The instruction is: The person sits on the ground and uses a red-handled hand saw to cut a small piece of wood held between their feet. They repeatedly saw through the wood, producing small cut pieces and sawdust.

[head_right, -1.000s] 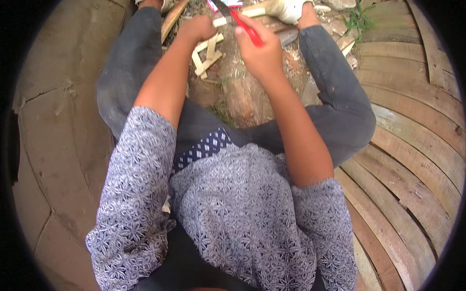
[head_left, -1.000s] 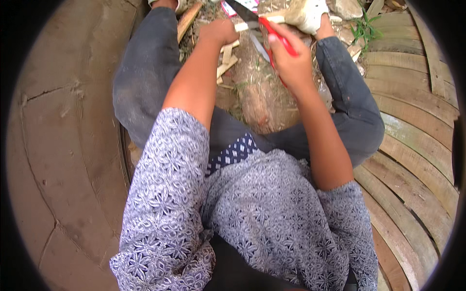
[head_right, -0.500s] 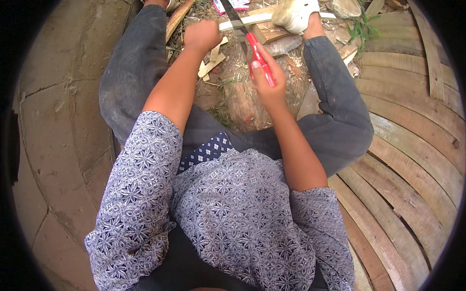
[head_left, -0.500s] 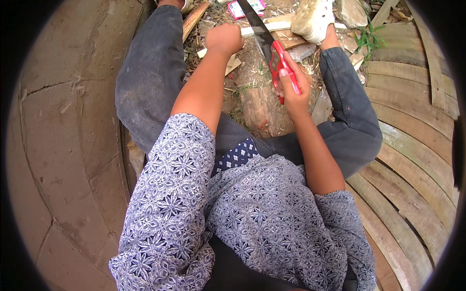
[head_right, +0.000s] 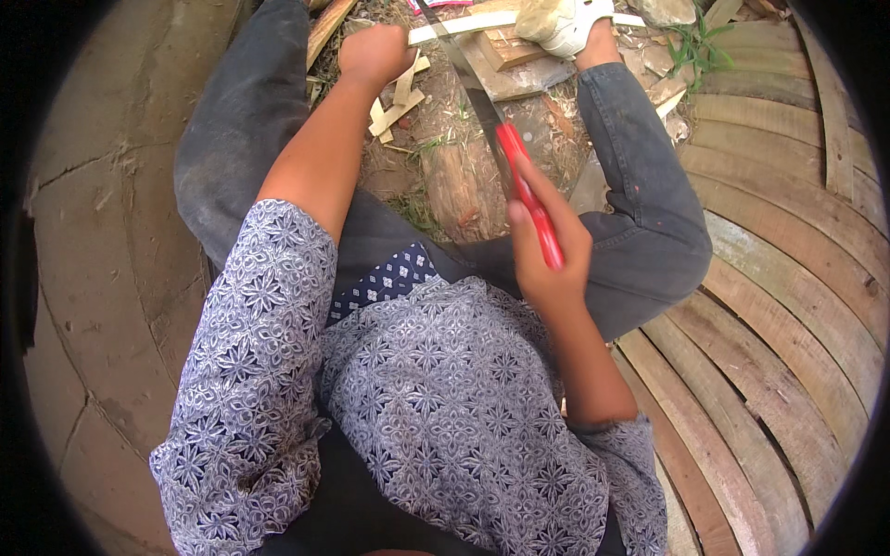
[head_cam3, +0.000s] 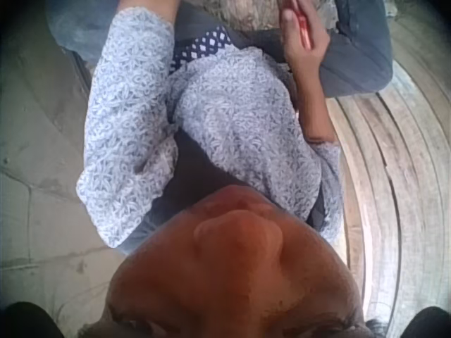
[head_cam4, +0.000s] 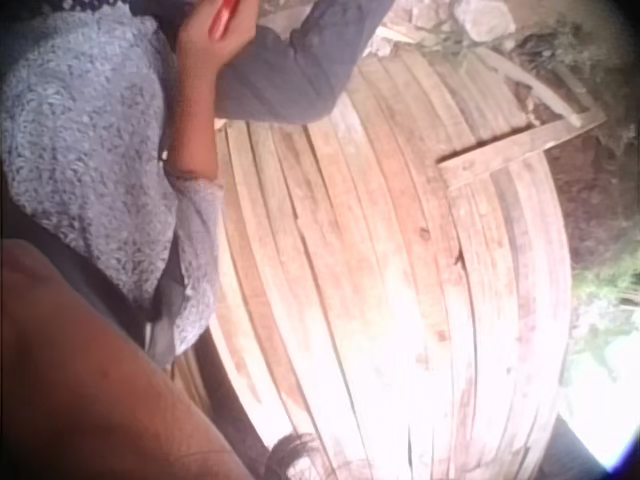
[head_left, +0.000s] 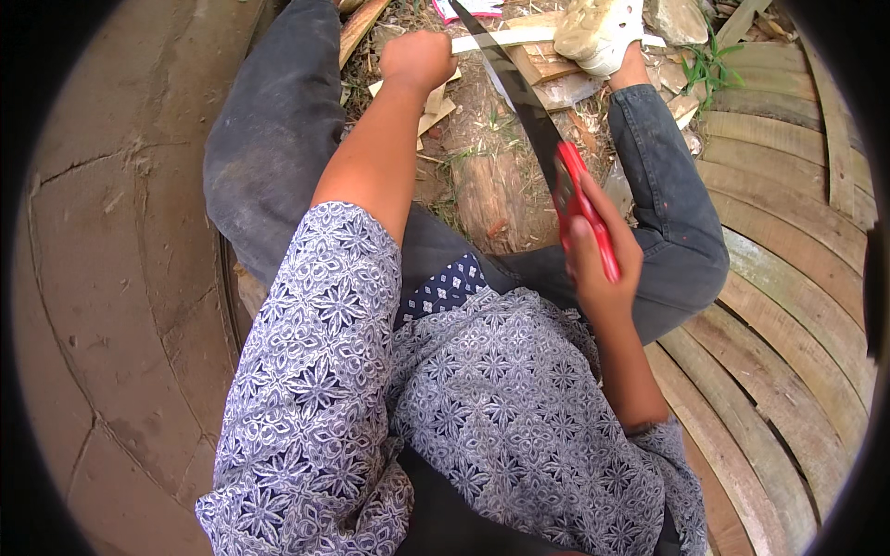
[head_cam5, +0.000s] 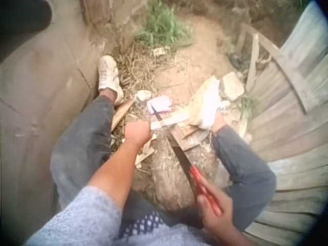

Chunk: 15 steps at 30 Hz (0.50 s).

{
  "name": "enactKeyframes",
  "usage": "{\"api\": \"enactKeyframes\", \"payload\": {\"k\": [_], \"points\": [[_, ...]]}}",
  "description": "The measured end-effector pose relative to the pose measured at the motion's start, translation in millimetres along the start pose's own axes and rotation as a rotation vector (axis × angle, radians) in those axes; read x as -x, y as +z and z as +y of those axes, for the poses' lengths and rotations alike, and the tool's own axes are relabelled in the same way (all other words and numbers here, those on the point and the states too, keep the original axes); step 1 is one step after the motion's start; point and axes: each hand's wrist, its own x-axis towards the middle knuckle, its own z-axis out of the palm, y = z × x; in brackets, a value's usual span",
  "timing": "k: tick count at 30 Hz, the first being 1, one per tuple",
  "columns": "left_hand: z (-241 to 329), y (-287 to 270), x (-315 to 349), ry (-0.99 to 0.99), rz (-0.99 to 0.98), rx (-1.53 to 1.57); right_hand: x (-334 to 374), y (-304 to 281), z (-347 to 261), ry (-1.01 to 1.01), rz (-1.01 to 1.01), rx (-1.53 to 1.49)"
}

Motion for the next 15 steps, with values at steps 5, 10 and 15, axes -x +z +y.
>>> {"api": "enactKeyframes", "payload": {"k": [5,10,15], "points": [[5,0,3,0.016,0.024,-0.011,-16,1,-3,-0.131,0.028,0.037],[-16,-4,-28,0.101,0.057,-0.072,-117,42,14,-0.043,0.026,-0.191],[-4,-8,-3,0.014,-0.012,-0.002,-93,36,37,-0.021,0.014,-0.181]]}}
